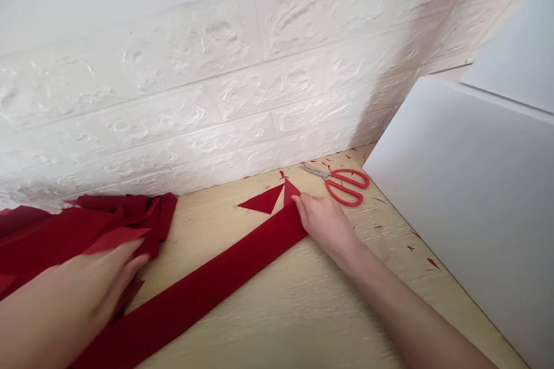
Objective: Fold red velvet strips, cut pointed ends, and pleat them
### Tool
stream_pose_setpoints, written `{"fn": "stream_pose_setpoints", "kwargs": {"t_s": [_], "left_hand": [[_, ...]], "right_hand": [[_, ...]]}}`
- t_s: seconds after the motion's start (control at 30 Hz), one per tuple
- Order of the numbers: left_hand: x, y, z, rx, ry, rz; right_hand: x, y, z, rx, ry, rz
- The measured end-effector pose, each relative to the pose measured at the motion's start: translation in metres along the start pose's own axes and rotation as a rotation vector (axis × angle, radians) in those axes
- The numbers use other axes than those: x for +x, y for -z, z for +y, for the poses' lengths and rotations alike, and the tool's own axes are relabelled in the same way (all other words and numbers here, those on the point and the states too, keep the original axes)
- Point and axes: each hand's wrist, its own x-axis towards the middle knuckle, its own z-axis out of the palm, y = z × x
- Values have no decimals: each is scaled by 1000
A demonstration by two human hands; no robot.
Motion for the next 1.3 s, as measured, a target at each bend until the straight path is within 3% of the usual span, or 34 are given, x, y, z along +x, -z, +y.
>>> {"fn": "stream_pose_setpoints", "kwargs": {"t_s": [0.07, 0.17, 0.2, 0.3, 0.4, 0.57, 0.8, 0.9, 1.07, 1.2, 1.3], "left_hand": [[14, -28, 53, 83, -129, -64], [25, -87, 132, 116, -557, -176], [26, -107, 151, 116, -630, -179], [25, -152, 173, 102, -570, -188], [22, -167, 160, 96, -533, -211], [12, -156, 119, 135, -423, -126], [-29, -129, 12, 188, -185, -40], [-39, -117, -22, 189, -50, -80], [-46, -103, -44, 125, 103, -120], [-57, -93, -54, -72, 54, -117], [-60, -84, -52, -417, 172, 31]], "right_hand": [[0, 2, -6, -71, -19, -33], [1, 2, -9, -111, -39, -63], [2, 2, -9, -114, -46, -66], [3, -1, -6, -118, -77, -64], [4, -4, -4, -112, -94, -44], [4, -5, -4, -119, -106, -34], [5, -7, -3, -137, -100, -25], [5, -10, -3, -144, -96, -9], [3, -9, -7, -217, -116, 8], [1, -6, -8, -210, -116, 21], [0, -5, -7, -201, -117, 19]]}}
